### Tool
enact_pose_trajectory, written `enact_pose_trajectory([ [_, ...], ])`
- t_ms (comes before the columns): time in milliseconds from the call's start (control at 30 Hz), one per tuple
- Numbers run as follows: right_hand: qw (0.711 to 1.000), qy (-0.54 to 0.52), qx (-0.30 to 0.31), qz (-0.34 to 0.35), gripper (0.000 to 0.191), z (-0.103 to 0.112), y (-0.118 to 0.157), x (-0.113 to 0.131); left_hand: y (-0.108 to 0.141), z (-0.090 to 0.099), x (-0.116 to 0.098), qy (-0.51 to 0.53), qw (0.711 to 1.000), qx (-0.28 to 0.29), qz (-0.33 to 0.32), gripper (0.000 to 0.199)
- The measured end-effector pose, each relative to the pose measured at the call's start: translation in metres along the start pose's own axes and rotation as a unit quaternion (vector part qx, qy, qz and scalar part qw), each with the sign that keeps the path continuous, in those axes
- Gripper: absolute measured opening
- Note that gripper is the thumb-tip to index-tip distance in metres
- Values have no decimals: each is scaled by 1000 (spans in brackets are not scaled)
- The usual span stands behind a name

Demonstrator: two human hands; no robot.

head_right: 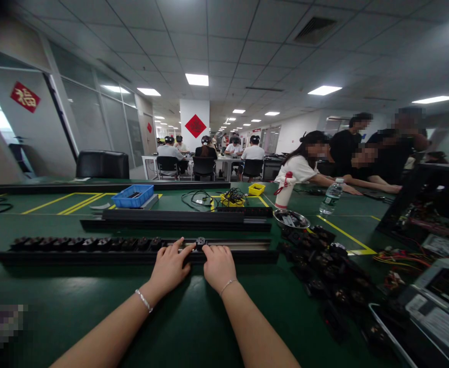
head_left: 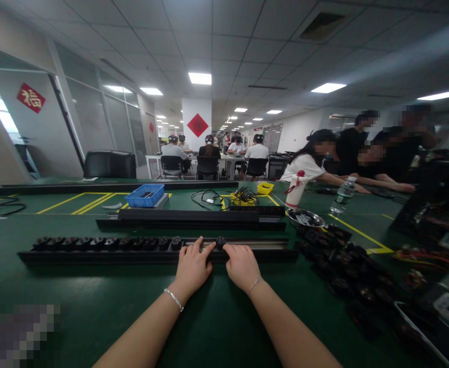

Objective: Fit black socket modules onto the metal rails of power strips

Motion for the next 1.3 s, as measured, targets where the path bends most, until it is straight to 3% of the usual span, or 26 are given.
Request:
enact_pose_trajectory([
  [400, 999, 8, 22, -34, 34, 9, -2, -3, 2, 2, -2, -15, 1000, 7, -3, 59],
  [733, 998, 2, -7, -65, 28, 11, -1, -13, 2, 3, -3, -10, 1000, 10, 3, 58],
  [1067, 983, -42, -147, -102, 17, 0, 3, -12, 1, 3, -3, -15, 1000, 6, -3, 53],
  [1167, 971, -72, -174, -149, 25, -3, -2, -12, 2, 2, -3, -14, 1000, 1, -4, 53],
  [1300, 962, -86, -164, -202, 35, -6, -12, -9, 2, 2, -3, -14, 1000, 2, -3, 51],
])
Point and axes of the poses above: each hand's wrist, its own y-axis away from the middle knuckle, its own z-axis out of the back of the hand, x = y × z, the point moved 1 cm from there along -y, towards the middle knuckle, and after that the axes turned 10 degrees about z, right-handed, at the moved point
